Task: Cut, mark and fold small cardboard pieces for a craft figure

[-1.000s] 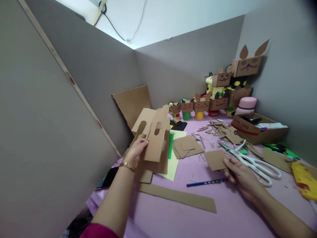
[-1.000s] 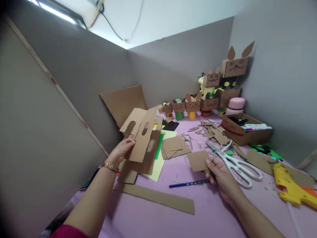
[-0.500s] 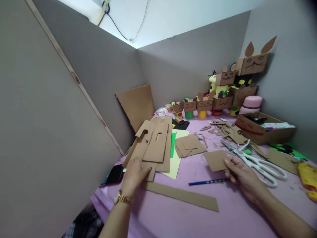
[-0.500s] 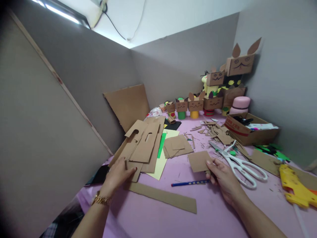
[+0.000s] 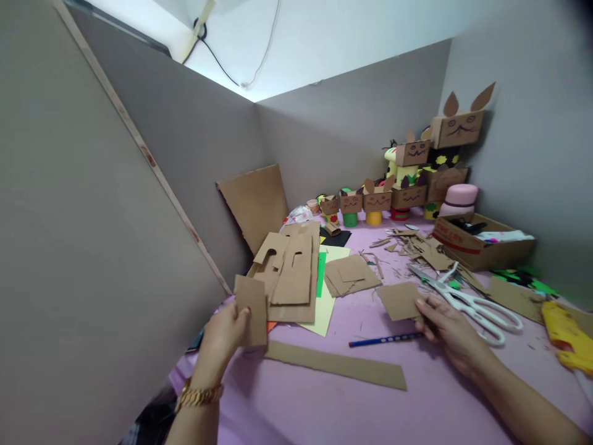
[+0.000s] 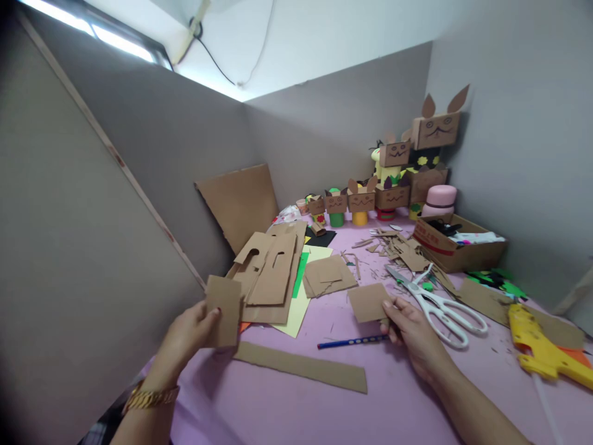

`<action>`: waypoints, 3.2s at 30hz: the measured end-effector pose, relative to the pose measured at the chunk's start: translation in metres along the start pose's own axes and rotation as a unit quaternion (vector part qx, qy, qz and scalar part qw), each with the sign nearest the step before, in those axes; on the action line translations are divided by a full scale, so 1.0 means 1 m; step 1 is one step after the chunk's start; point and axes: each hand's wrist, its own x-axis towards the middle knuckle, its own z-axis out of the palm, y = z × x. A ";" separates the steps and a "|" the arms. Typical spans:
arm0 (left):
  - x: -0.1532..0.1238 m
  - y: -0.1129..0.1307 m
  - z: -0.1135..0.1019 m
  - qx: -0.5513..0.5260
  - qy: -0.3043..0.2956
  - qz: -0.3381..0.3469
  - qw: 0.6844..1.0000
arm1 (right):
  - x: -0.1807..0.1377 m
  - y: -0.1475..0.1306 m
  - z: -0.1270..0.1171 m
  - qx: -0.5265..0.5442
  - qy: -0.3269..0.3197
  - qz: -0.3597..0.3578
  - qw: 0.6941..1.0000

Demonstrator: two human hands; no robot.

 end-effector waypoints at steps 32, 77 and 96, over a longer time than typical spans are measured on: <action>-0.017 0.150 0.141 -0.592 -0.398 0.056 0.698 | 0.018 -0.002 0.014 -0.057 -0.001 -0.067 0.996; -0.049 0.141 0.167 -0.390 -0.404 0.268 0.783 | -0.010 -0.038 -0.029 -0.279 -0.239 -0.053 0.929; -0.051 0.144 0.162 -0.404 -0.400 0.272 0.776 | -0.012 -0.037 -0.027 -0.207 -0.202 -0.055 0.956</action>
